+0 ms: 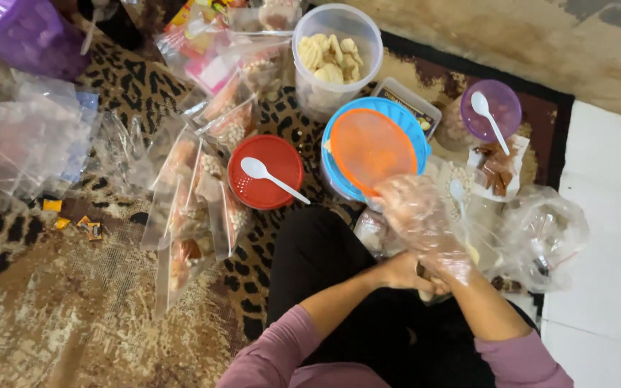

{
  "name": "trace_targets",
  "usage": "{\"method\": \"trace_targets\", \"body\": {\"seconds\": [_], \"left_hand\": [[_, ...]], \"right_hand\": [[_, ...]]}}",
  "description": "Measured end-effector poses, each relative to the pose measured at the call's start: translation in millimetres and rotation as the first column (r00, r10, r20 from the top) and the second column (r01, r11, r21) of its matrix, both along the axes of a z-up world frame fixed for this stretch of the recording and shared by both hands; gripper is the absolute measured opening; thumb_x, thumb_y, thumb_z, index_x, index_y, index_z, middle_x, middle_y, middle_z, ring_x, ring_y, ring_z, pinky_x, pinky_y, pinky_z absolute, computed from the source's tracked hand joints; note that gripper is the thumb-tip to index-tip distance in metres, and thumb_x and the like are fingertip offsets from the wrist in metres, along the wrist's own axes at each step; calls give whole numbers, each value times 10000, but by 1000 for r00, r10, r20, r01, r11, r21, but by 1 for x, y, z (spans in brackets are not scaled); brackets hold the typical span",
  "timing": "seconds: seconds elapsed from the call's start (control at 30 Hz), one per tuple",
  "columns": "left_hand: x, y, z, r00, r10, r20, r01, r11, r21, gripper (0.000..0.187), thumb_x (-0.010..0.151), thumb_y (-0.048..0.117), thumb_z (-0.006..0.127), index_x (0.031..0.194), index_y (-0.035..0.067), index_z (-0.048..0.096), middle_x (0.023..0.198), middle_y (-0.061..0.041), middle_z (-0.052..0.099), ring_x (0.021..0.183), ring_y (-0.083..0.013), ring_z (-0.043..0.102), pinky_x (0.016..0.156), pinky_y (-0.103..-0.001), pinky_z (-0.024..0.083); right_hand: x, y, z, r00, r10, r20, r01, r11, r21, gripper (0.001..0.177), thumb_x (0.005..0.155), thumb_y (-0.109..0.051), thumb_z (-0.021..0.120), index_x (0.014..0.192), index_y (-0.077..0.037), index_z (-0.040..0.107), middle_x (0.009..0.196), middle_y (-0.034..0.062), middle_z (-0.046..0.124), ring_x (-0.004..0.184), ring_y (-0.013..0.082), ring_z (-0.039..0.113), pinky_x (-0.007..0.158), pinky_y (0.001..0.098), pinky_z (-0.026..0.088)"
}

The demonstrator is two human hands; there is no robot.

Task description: Packaging small snack items into individual plastic bags for distribution.

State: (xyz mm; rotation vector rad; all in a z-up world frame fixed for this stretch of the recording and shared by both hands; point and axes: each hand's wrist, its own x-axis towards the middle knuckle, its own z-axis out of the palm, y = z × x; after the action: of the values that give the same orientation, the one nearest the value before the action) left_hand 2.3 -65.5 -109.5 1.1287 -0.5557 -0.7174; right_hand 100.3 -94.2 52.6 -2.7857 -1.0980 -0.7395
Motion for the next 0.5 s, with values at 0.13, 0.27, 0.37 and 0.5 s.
{"method": "trace_targets", "body": {"seconds": [0.13,0.27,0.37,0.5], "left_hand": [[11,19,49,997,-72,-41,82,929,362,1055,542,516,859,1450,220,409,1277,-206,625,1207,-362,610,1037,-466,496],[14,29,56,987,-156,23,132,895,426,1205,568,558,808,1592,366,202,1338,-197,593,1305,-413,563,1135,-496,438],[16,40,78,990,-142,-11,133,896,424,1147,595,441,775,1599,280,244,1190,-145,615,1024,-274,597,888,-322,452],[16,31,58,988,-133,81,82,888,453,1264,556,528,725,1645,229,157,1249,-217,592,1057,-361,597,913,-356,445]], "right_hand": [[36,-16,15,999,11,-36,-1,968,252,190,972,-352,669,1071,-207,740,1029,12,681,954,254,659,861,386,521],[97,7,63,988,28,154,-41,996,84,232,1067,-374,608,1031,-160,691,986,46,604,930,260,629,828,365,521],[146,42,63,976,26,218,-16,999,-46,251,915,-311,782,928,-74,701,1131,88,652,1159,285,645,891,401,538],[210,52,-21,997,75,-22,-77,996,-51,361,857,-290,823,1074,-31,696,1370,159,620,1359,393,539,1096,501,448]]}}
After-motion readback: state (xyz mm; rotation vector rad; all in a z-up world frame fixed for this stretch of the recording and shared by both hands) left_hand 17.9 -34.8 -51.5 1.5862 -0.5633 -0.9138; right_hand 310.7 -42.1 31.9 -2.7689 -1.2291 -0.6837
